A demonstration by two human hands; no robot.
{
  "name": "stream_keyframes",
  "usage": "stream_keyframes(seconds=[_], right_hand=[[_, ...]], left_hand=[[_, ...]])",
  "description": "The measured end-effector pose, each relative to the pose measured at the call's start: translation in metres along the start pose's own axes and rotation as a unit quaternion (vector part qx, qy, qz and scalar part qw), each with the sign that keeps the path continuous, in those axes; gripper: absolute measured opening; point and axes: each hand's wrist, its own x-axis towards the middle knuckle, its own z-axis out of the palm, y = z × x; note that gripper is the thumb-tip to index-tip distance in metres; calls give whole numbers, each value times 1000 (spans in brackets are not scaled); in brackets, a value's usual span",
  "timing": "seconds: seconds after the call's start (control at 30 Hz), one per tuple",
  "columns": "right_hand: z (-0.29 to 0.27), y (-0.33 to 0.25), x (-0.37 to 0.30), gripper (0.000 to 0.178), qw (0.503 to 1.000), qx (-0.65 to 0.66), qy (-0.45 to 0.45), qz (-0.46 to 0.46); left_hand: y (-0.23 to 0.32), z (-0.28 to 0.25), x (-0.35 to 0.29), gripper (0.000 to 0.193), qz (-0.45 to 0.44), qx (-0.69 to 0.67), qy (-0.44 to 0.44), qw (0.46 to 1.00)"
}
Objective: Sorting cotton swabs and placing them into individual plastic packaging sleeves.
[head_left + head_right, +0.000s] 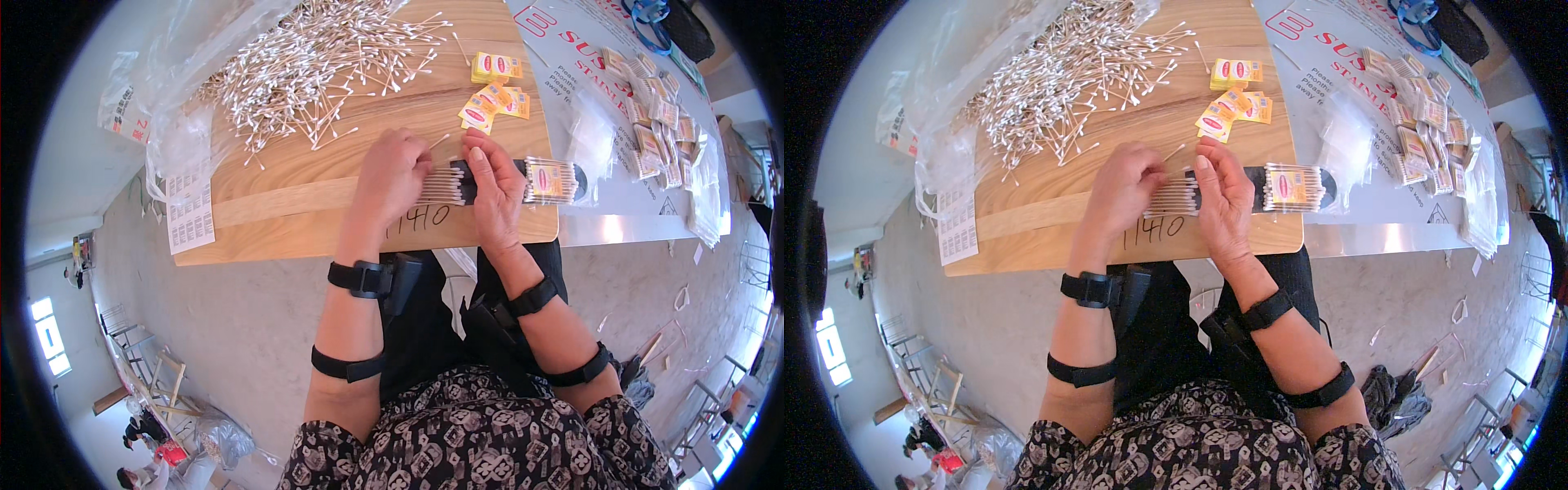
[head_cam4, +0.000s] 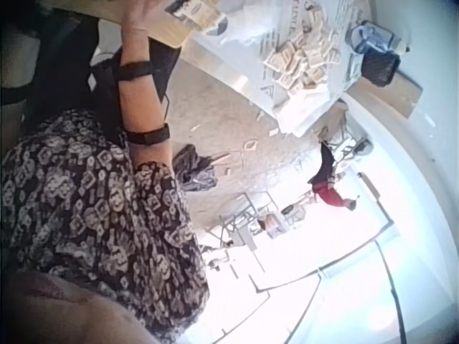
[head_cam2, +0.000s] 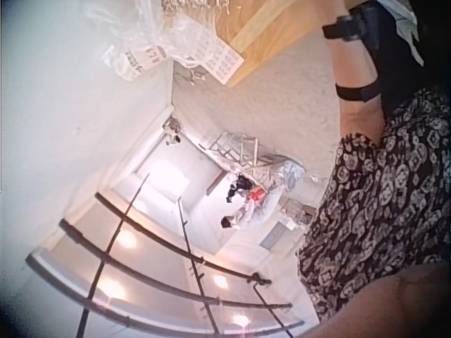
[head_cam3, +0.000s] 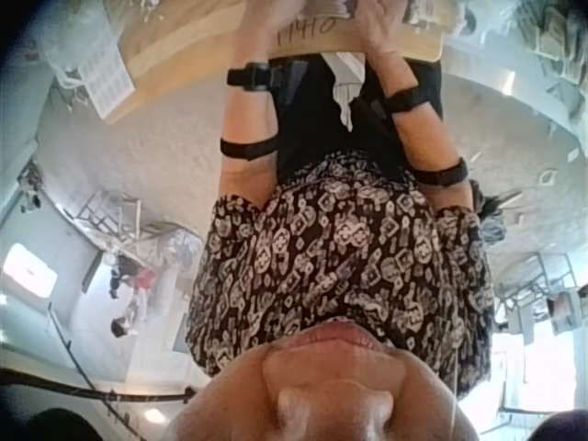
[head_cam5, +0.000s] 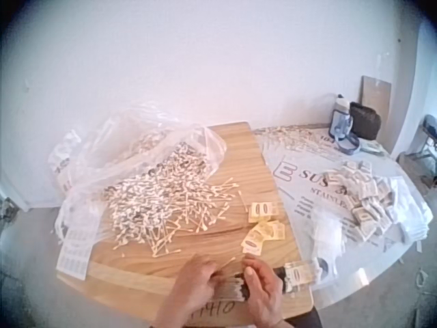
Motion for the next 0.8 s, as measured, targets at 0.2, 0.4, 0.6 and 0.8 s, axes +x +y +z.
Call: stream_keyframes(seconds=[0.2,0.4,0.6,0.8], right_hand=[[1,-2,-1,24,1000,3,11,-1],[-2,-4,-2,35,999,32,7,21],[-1,-6,-10,45,1000,9,-8,-4],[8,-4,-9,50,998,-49,-8,-38]], left_hand=[[-3,-1,14,7,-66,3,69,995],[1,4,11,6,-5,44,7,999],[1,24,-19,18,-68,-188,171,965],[25,54,-30,43,-150,-573,278,756]])
